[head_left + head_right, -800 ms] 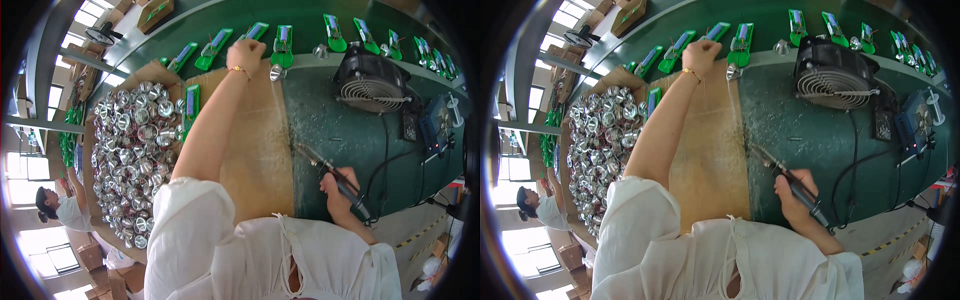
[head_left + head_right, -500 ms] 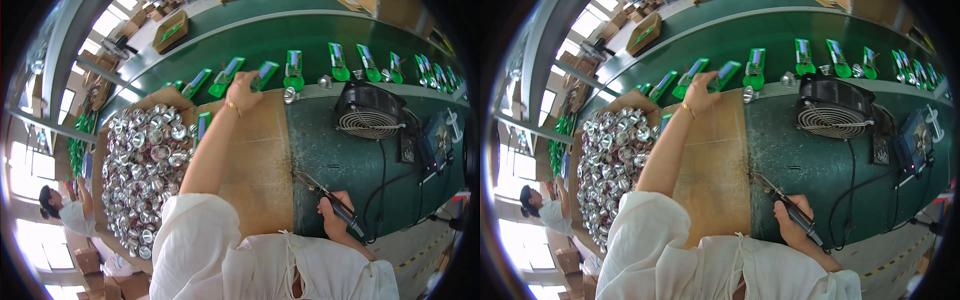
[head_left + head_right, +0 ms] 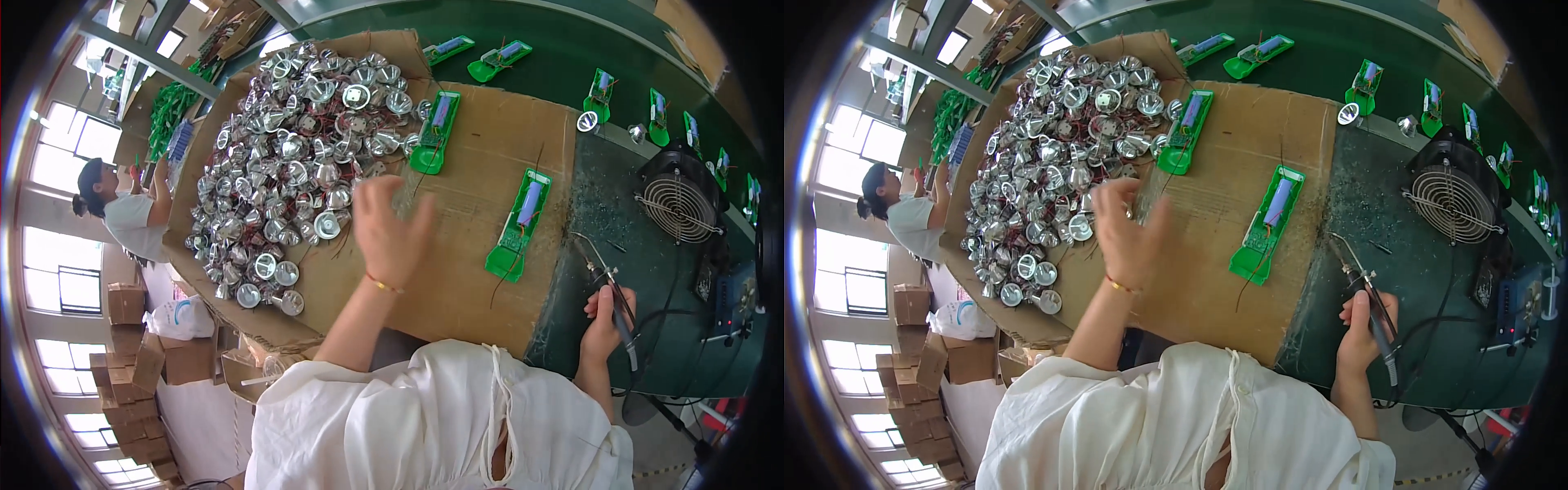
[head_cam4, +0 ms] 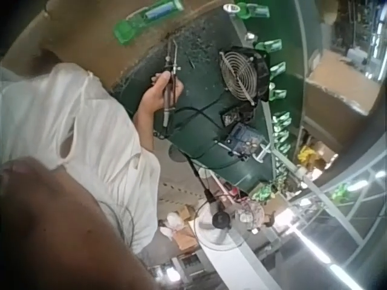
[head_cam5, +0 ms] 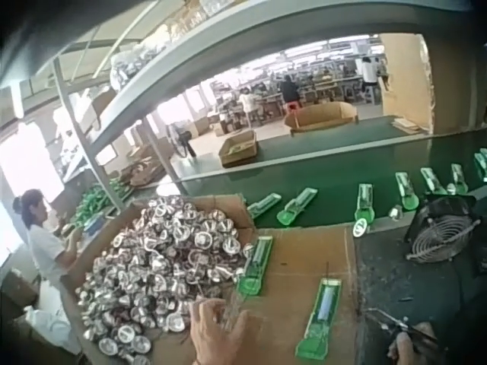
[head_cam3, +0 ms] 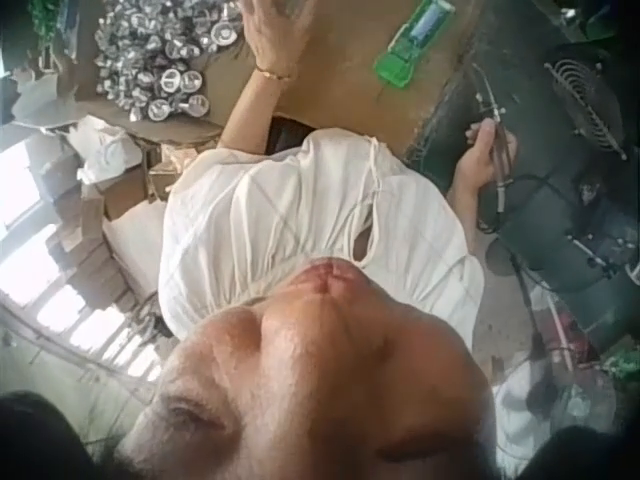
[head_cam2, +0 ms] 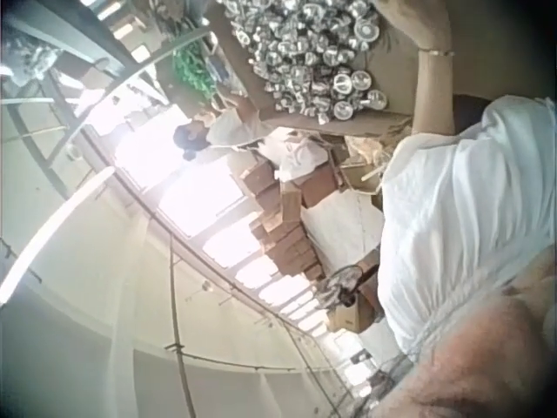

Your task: The person is soldering electrical components onto a circuit board for LED light assemblies at a factory workstation.

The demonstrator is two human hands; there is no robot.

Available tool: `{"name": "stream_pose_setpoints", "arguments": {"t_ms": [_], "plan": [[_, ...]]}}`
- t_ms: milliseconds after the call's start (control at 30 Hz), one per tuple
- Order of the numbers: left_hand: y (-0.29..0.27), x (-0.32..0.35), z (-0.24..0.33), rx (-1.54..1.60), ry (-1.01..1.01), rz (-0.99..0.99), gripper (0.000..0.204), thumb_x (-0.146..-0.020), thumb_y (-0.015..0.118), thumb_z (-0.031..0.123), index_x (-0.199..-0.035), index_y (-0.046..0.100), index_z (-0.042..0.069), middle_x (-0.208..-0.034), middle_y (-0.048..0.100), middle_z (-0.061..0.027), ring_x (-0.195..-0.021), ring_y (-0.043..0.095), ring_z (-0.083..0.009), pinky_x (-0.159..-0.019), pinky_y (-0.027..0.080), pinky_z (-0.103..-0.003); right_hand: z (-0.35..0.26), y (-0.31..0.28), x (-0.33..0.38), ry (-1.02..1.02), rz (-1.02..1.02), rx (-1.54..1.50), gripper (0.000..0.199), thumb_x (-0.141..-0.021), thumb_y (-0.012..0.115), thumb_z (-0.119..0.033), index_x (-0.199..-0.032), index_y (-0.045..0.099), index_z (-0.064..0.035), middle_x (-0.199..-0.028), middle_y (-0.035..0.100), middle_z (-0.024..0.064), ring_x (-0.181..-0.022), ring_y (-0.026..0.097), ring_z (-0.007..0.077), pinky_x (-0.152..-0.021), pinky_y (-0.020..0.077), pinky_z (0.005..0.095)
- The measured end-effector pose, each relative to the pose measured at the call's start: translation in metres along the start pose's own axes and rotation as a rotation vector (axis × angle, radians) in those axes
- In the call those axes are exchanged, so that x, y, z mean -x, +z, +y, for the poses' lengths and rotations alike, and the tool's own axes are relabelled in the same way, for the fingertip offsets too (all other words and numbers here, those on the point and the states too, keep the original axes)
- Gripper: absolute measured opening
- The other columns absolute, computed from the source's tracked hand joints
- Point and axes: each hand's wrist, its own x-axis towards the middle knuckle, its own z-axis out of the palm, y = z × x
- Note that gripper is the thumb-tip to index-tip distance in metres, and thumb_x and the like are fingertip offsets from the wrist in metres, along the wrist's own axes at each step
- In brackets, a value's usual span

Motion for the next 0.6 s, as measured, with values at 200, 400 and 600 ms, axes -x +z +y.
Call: {"name": "stream_pose_setpoints", "arguments": {"t_ms": [200, 400, 600], "plan": [[-0.031, -0.018, -0.043, -0.680, -0.254, -0.055, 0.033, -0.069, 0.068, 0.039, -0.087, 0.063, 0.012, -0.096, 0.057, -0.0046, -0.091, 0.053, -0.0257, -0.077, 0.037, -0.040, -0.004, 0.002, 0.014, -0.028, -0.018, -0.021, 0.012, -0.085, 0.057, -0.010, -0.087, 0.051, 0.0000, -0.065, 0.056, 0.0058, -0.052, 0.051, 0.0080, -0.047, 0.0397, 0.0185], [-0.021, 0.006, -0.010, -0.290, 0.258, 0.099, 0.010, -0.071, 0.068, 0.015, -0.079, 0.063, 0.013, -0.079, 0.055, -0.0004, -0.076, 0.053, -0.0201, -0.070, 0.039, -0.034, -0.013, -0.004, 0.030, -0.051, -0.020, -0.026, 0.014, -0.085, 0.058, -0.010, -0.088, 0.050, 0.0010, -0.064, 0.056, 0.0067, -0.051, 0.051, 0.0082, -0.047, 0.0395, 0.0184], [-0.009, 0.060, 0.006, -0.171, 0.541, -0.193, 0.023, -0.066, 0.070, 0.022, -0.082, 0.058, 0.011, -0.085, 0.053, -0.0018, -0.078, 0.051, -0.0189, -0.070, 0.039, -0.034, -0.023, 0.006, 0.034, -0.026, -0.025, -0.061, 0.015, -0.085, 0.059, -0.011, -0.088, 0.050, 0.0013, -0.064, 0.056, 0.0071, -0.051, 0.051, 0.0083, -0.047, 0.0400, 0.0186]]}}
